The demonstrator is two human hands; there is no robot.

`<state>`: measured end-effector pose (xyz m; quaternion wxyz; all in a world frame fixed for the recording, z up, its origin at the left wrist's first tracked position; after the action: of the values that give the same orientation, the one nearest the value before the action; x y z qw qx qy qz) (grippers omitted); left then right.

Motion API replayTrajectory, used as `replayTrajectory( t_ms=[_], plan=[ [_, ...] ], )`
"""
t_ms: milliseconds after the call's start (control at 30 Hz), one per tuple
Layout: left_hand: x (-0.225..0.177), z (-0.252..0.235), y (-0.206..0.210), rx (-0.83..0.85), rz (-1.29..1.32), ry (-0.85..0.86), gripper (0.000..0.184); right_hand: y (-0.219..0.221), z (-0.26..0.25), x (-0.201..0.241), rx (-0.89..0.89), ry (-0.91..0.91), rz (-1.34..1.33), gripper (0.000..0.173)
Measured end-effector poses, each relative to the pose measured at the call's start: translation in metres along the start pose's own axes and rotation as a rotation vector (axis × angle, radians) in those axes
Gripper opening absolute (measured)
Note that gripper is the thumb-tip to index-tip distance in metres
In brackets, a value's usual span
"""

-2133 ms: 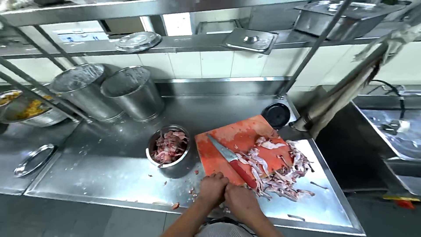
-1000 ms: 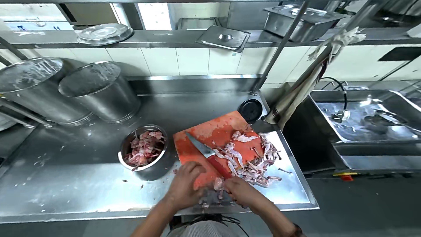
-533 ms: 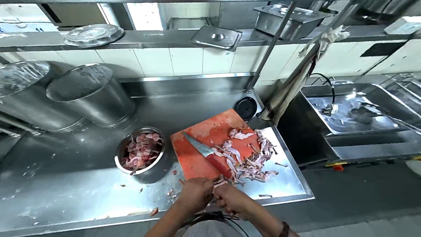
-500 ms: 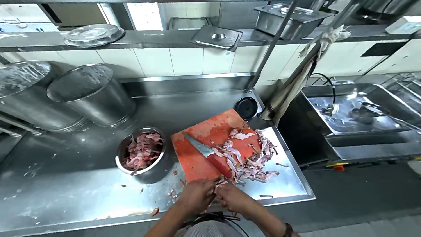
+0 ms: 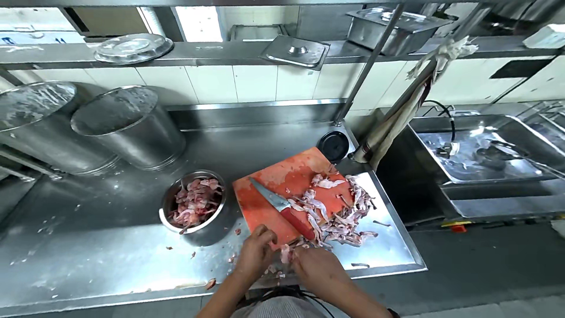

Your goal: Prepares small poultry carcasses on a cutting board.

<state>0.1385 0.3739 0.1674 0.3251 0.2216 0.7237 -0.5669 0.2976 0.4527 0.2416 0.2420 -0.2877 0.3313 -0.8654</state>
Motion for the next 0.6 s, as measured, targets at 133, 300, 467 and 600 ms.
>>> replayTrajectory(
  t_ms=[133, 300, 467, 600],
  plan=[
    [-0.035, -0.004, -0.005, 0.146, -0.157, 0.118, 0.055, -0.007, -0.001, 0.001, -0.175, 0.075, 0.191, 0.036],
    [-0.044, -0.025, 0.034, 0.164, -0.218, -0.09, 0.032, -0.002, -0.005, 0.024, -0.347, 0.018, 0.311, 0.027],
    [-0.043, -0.034, 0.039, 0.288, -0.263, -0.229, 0.034, 0.002, -0.004, 0.033, -0.374, 0.067, 0.32, 0.029],
    [-0.032, -0.029, 0.037, 0.204, -0.279, -0.234, 0.029, 0.009, -0.008, 0.029, -0.346, 0.1, 0.286, 0.031]
  ],
)
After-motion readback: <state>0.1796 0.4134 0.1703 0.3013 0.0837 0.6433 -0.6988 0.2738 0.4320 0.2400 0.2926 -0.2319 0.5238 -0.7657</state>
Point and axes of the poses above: each hand's wrist, its own z-axis away from the middle knuckle, its own y-axis out of the palm, x = y × z, the point moved 4 cm from there along -z, towards the middle knuckle, and after that the axes turned 3 degrees about -z, right-handed, at the moved point
